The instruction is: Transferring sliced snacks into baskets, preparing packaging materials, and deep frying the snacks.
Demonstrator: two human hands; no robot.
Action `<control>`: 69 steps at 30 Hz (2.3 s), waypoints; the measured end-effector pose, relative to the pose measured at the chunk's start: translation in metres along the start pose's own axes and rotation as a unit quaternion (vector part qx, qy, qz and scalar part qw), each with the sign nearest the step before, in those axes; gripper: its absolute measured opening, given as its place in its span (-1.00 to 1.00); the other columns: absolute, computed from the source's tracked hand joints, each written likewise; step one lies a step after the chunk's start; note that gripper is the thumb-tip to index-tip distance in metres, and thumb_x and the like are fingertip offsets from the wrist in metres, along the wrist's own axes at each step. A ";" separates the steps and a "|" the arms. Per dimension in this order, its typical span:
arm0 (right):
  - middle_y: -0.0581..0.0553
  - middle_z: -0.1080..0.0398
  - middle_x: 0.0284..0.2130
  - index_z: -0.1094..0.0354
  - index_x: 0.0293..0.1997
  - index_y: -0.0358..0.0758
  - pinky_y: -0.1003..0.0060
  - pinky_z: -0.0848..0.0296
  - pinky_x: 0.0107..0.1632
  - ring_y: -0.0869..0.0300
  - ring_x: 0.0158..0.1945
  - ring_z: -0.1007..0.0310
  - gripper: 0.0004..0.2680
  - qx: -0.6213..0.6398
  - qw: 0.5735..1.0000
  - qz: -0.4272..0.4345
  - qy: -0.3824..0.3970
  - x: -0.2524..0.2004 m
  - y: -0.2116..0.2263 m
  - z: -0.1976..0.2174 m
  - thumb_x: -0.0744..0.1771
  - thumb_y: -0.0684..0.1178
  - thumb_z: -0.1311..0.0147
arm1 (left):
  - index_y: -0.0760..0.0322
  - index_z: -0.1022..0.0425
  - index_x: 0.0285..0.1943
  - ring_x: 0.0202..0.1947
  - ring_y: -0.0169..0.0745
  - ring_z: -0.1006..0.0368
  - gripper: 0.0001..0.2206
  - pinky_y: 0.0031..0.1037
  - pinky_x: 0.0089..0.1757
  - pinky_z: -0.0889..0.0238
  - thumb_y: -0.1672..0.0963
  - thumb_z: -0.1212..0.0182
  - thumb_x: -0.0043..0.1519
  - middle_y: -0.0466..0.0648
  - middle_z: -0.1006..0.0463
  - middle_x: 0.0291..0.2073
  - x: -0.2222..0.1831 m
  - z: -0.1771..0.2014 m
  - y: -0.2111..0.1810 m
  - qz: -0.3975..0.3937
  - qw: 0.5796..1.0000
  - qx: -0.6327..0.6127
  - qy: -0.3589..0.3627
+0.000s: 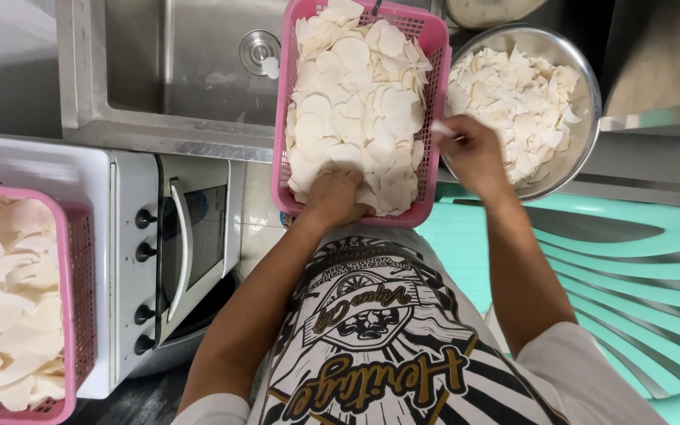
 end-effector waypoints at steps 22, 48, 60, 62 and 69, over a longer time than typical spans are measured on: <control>-0.17 -0.36 -0.41 -0.39 -0.27 -0.32 0.03 -0.56 -0.40 -0.12 -0.42 -0.57 -0.81 -0.529 0.829 0.115 0.141 -0.035 -0.091 -0.126 0.18 -0.11 -0.29 | 0.21 -0.51 0.21 0.26 0.32 -0.37 -0.50 0.01 0.14 -0.30 0.00 -0.38 0.10 0.14 -0.55 0.16 0.017 -0.020 0.004 0.055 0.993 -0.090 0.057; -0.07 -0.40 -0.35 -0.43 -0.17 -0.30 0.40 -0.46 -0.31 0.24 -0.35 -0.38 -0.90 0.227 0.972 -0.059 0.011 0.000 -0.015 -0.053 0.33 -0.15 -0.26 | 0.34 -0.54 0.15 -0.12 -0.29 -0.46 -0.70 -0.51 -0.07 -0.41 0.17 -0.39 0.25 -0.02 -0.60 -0.13 0.030 0.054 0.042 0.034 0.816 -0.534 -0.217; -0.10 -0.33 -0.53 -0.36 -0.18 -0.36 0.50 -0.37 -0.65 0.28 -0.63 -0.41 -0.97 0.317 0.948 -0.016 -0.015 0.019 0.012 -0.047 0.39 -0.25 -0.11 | 0.12 -0.66 -0.18 -0.42 -0.53 -0.45 -0.89 -0.68 -0.29 -0.39 0.11 -0.48 0.19 -0.23 -0.58 -0.47 0.017 0.088 0.036 0.012 0.841 -0.455 -0.293; -0.11 -0.40 -0.27 -0.36 -0.05 -0.32 0.60 -0.38 -0.50 0.37 -0.47 -0.41 -0.86 0.294 0.954 0.014 -0.059 0.027 -0.001 -0.046 0.35 -0.19 -0.24 | 0.12 -0.67 -0.24 -0.47 -0.54 -0.44 -0.88 -0.69 -0.33 -0.37 0.09 -0.52 0.17 -0.23 -0.55 -0.54 0.017 0.095 0.034 -0.011 0.842 -0.444 -0.306; -0.15 -0.31 -0.25 -0.38 0.01 -0.30 0.31 -0.38 -0.35 0.18 -0.35 -0.36 -0.82 0.045 0.998 -0.006 -0.048 0.011 -0.012 -0.049 0.35 -0.15 -0.23 | 0.23 -0.64 -0.07 -0.39 -0.40 -0.47 -0.86 -0.59 -0.31 -0.38 0.19 -0.42 0.21 -0.08 -0.63 -0.40 0.020 0.088 0.069 0.017 0.843 -0.447 -0.298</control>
Point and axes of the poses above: each hand's wrist, its own x-axis towards the middle knuckle, its own z-axis out of the back of the hand, y = z × x, the point moved 9 cm from there along x, towards the middle knuckle
